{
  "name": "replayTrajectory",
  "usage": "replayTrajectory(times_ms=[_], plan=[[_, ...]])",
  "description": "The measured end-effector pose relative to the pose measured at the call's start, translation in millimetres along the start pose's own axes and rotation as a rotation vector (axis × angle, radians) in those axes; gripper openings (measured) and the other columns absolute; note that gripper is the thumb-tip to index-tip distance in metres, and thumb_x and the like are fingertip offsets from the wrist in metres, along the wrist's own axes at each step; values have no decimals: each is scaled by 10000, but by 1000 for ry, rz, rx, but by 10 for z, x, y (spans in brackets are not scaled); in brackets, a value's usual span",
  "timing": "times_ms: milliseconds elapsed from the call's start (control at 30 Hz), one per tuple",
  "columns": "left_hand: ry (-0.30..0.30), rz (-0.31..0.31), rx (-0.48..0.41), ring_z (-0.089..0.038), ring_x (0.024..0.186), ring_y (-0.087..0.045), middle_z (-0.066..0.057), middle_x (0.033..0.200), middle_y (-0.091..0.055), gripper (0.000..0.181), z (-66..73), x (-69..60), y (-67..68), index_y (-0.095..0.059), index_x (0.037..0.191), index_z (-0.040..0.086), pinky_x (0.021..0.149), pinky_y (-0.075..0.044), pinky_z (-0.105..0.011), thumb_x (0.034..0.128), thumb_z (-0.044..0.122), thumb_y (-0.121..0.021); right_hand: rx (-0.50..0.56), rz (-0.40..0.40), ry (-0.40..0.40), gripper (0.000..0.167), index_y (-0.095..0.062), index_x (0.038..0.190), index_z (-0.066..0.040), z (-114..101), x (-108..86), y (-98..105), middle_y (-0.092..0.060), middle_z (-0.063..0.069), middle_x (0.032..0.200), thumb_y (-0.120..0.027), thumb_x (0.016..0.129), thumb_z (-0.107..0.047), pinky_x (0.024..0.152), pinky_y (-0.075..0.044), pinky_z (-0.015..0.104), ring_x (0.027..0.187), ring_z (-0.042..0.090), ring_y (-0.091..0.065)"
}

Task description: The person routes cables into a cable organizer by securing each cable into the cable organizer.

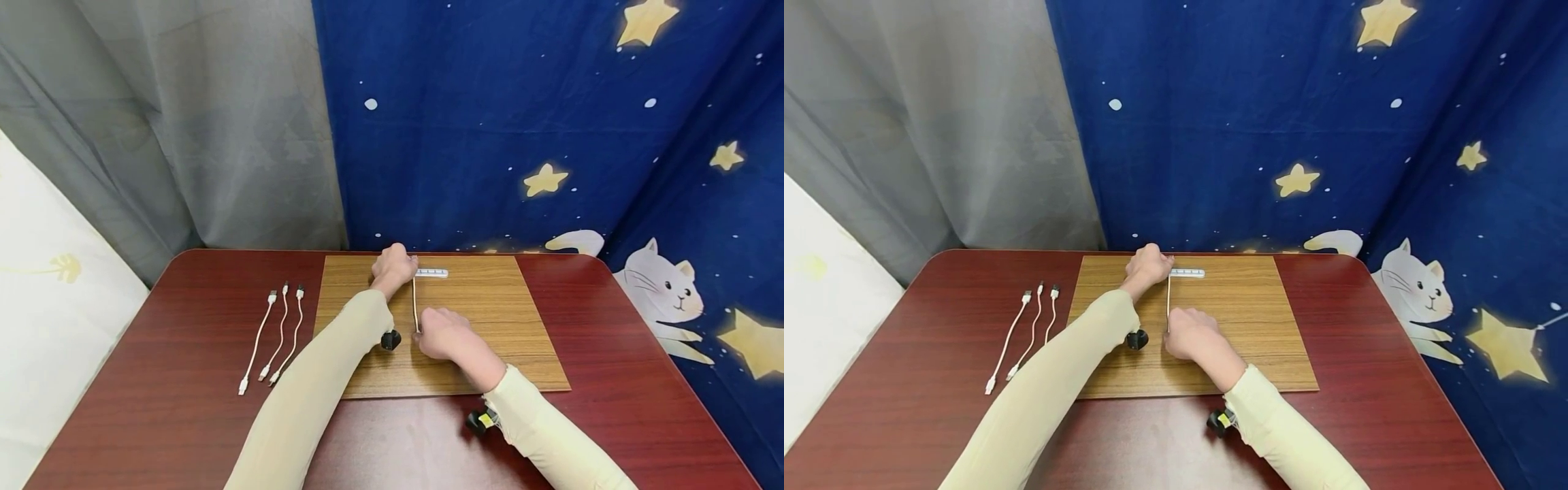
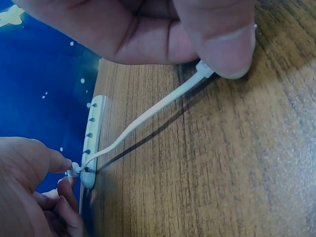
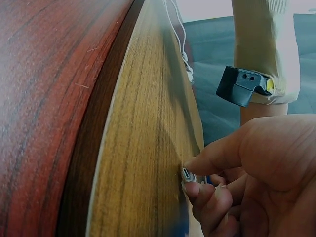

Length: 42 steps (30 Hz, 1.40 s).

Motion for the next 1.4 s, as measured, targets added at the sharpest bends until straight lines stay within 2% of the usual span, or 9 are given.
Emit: replayTrajectory(times_ms=[333,700,1133,1400], plan=[[4,12,-25,-264,731,-581,-64,781,-587,348,-33,30,-39,-575,737,136,674,-467,-428,1008,349,-615,16,14,4,280,-611,722,-152,12,-16,-28,-591,32,721,-682,961,-281,633,-461,418,674,221,-560],[-7,10,-33,-257,693,-559,-48,721,-501,384,-30,13,-39,-527,704,140,626,-416,-387,1018,345,-611,21,14,5,290,-612,716,-152,16,-2,-57,-592,32,709,-676,964,-289,624,-454,405,663,220,-557],[15,-24,-73,-261,722,-565,-55,780,-554,393,-52,47,-42,-519,701,154,658,-423,-400,1015,367,-618,22,29,11,311,-605,688,-157,36,-8,-47,-588,32,690,-676,959,-291,615,-455,404,656,215,-553],[21,-31,-76,-248,751,-572,-41,821,-590,343,-55,45,-43,-602,753,152,692,-438,-407,1019,367,-617,21,25,-4,318,-598,695,-150,34,-3,-58,-589,40,704,-679,958,-311,614,-456,405,664,220,-557]])
Point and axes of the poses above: each hand's wrist, its own x-axis towards the middle knuckle, its own y-axis out of the back of the hand, z = x × y, the point moved 1 cm from there along x, towards the middle knuckle
